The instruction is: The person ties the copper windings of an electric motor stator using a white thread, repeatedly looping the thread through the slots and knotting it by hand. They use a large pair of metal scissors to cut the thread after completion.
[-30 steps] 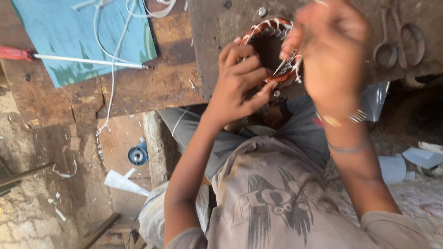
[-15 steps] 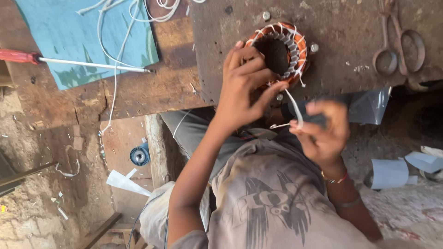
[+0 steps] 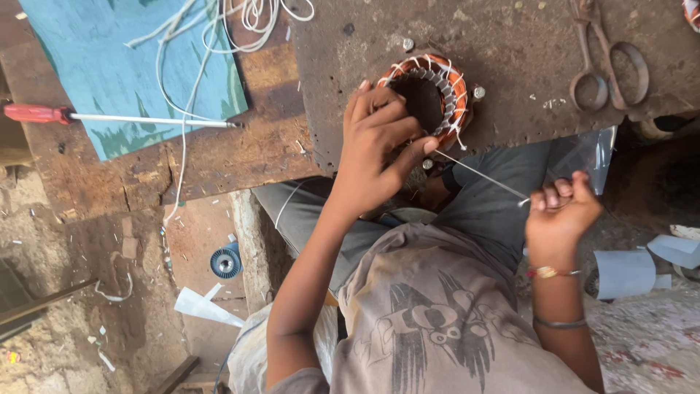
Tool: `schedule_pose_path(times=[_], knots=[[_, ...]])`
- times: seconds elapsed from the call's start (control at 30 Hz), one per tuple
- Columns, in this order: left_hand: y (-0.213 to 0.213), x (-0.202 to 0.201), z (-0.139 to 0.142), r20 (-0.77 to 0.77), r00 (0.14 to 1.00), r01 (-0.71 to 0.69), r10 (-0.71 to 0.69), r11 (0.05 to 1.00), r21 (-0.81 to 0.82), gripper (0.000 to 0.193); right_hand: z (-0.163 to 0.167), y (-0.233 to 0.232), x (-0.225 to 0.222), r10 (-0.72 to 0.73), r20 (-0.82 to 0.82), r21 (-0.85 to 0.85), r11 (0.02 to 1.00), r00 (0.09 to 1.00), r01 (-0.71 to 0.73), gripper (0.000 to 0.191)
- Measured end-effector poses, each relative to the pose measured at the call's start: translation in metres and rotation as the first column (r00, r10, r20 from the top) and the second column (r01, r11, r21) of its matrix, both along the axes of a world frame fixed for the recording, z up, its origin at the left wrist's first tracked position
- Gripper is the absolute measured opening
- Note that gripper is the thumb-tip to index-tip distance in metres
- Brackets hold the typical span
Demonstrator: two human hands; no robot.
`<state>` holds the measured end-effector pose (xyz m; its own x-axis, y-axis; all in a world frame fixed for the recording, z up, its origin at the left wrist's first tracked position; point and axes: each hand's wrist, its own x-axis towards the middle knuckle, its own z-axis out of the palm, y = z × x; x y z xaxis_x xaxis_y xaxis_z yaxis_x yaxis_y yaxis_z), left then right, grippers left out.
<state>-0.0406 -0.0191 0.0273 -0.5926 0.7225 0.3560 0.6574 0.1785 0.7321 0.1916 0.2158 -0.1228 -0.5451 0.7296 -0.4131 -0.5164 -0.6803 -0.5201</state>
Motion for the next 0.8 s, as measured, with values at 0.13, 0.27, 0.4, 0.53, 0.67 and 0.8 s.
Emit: schedule_pose_path(times=[0.13, 0.27, 0.4, 0.53, 0.67, 0.8], knots=[[0.007, 0.009, 0.006, -0.015, 0.995, -0.097, 0.096, 0.992, -0.085, 0.019, 0.023, -0.067, -0.001, 0.042, 0.219, 0.544, 0.824, 0.975, -0.158, 0.005], [0.013, 0.02, 0.009, -0.059, 0.981, -0.187, 0.183, 0.979, -0.077, 0.018, 0.045, -0.093, -0.026, -0.058, 0.193, 0.9, 0.408, 0.979, -0.153, 0.013], [0.011, 0.023, 0.007, -0.075, 0.98, -0.187, 0.183, 0.981, -0.054, 0.018, 0.062, -0.085, -0.047, -0.013, 0.219, 0.959, 0.185, 0.976, -0.213, 0.012], [0.008, 0.022, 0.004, -0.084, 0.984, -0.164, 0.159, 0.985, -0.053, 0.018, 0.073, -0.079, -0.059, -0.108, 0.312, 0.948, -0.035, 0.944, -0.318, 0.012], [0.007, 0.023, -0.001, -0.172, 0.977, -0.139, 0.129, 0.989, -0.046, 0.045, 0.086, -0.076, -0.078, -0.324, 0.175, 0.895, -0.342, 0.93, -0.287, 0.014], [0.006, 0.027, -0.009, 0.136, 0.976, -0.182, 0.172, 0.981, 0.068, 0.073, 0.114, -0.077, -0.094, -0.214, 0.285, 0.844, -0.406, 0.934, -0.35, 0.013]])
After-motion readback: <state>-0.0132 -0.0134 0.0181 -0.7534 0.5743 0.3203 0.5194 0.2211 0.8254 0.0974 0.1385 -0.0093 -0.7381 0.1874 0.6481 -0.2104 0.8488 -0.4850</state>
